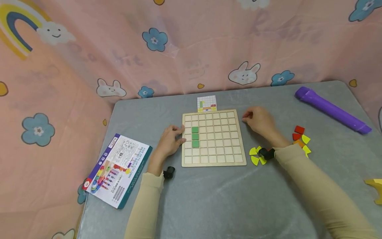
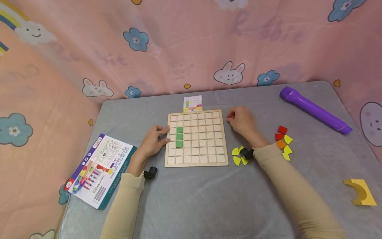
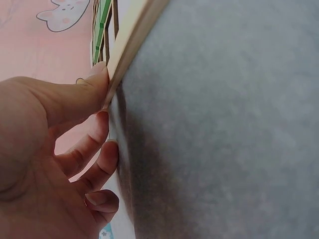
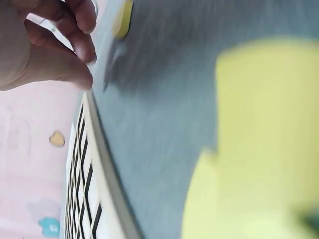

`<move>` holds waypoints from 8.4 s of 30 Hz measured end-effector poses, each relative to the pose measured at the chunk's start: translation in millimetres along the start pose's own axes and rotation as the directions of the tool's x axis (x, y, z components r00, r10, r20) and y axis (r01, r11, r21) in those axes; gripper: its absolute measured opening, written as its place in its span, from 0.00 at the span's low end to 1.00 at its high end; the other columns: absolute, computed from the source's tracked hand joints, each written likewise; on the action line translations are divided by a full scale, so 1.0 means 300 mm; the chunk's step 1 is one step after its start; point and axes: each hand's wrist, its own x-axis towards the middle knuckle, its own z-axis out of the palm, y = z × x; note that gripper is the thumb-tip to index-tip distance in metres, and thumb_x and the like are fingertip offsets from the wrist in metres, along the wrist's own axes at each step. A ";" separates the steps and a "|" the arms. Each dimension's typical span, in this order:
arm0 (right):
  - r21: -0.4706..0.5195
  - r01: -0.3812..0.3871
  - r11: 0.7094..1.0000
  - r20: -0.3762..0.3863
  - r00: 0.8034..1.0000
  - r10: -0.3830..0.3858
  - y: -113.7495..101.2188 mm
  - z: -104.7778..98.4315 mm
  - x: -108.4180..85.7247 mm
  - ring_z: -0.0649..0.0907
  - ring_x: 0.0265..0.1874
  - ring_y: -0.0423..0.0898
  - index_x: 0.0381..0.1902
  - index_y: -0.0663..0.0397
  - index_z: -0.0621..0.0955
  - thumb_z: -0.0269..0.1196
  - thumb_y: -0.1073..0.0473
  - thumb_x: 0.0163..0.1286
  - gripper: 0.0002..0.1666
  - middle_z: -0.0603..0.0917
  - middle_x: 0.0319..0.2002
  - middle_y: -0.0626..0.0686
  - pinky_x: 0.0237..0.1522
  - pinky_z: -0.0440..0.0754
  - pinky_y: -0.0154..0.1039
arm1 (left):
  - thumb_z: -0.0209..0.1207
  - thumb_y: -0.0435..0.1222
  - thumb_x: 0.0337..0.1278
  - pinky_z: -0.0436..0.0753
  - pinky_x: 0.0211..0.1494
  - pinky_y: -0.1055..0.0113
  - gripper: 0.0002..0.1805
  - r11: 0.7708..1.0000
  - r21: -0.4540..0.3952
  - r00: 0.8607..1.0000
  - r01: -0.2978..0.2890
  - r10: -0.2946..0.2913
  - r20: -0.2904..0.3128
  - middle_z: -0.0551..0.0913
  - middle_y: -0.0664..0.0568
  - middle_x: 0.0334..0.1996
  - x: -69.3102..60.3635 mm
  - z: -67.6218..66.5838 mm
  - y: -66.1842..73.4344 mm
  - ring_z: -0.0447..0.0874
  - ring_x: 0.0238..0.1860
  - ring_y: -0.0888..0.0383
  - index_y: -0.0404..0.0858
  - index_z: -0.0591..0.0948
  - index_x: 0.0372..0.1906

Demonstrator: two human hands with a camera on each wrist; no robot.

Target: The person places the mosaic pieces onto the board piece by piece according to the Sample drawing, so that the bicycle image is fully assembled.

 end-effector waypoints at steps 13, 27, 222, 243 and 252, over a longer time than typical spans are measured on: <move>-0.005 -0.152 0.988 0.036 0.988 0.152 0.083 -0.041 -0.001 0.76 0.45 0.63 0.53 0.68 0.82 0.70 0.59 0.74 0.18 0.78 0.46 0.67 0.47 0.75 0.56 | 0.63 0.40 0.75 0.71 0.72 0.45 0.34 1.000 -0.016 1.000 -0.013 0.013 0.005 0.72 0.38 0.69 0.000 0.001 -0.005 0.68 0.71 0.41 0.43 0.68 0.80; -0.011 -0.139 0.990 -0.016 0.990 0.139 0.055 -0.040 -0.006 0.75 0.36 0.58 0.42 0.64 0.81 0.73 0.58 0.70 0.16 0.76 0.34 0.61 0.36 0.68 0.46 | 0.63 0.40 0.75 0.71 0.72 0.46 0.33 1.000 -0.009 1.000 0.002 -0.002 0.006 0.72 0.39 0.69 -0.001 -0.001 0.001 0.68 0.70 0.42 0.44 0.69 0.80; 0.161 0.247 0.956 0.211 0.937 -0.278 -0.485 0.355 -0.166 0.78 0.36 0.44 0.28 0.48 0.89 0.74 0.65 0.68 0.09 0.82 0.33 0.48 0.37 0.78 0.38 | 0.65 0.40 0.73 0.72 0.71 0.47 0.34 0.999 -0.003 0.999 -0.041 0.041 0.004 0.74 0.39 0.67 0.005 -0.003 -0.009 0.69 0.68 0.41 0.43 0.69 0.79; 0.189 0.128 0.974 0.174 0.971 -0.161 -0.212 0.140 -0.237 0.77 0.27 0.44 0.33 0.55 0.89 0.71 0.64 0.70 0.04 0.82 0.27 0.50 0.32 0.75 0.39 | 0.63 0.41 0.75 0.72 0.68 0.47 0.34 1.000 0.001 1.000 -0.021 0.021 0.012 0.73 0.39 0.68 0.001 -0.001 -0.008 0.69 0.66 0.43 0.44 0.67 0.81; 0.140 0.061 0.988 0.157 0.984 -0.083 -0.071 0.020 -0.281 0.75 0.31 0.48 0.37 0.56 0.89 0.73 0.63 0.70 0.02 0.86 0.35 0.55 0.34 0.71 0.41 | 0.63 0.41 0.75 0.72 0.69 0.48 0.34 1.000 -0.004 1.000 -0.023 0.023 0.006 0.73 0.39 0.68 0.005 0.000 -0.012 0.68 0.67 0.43 0.44 0.67 0.80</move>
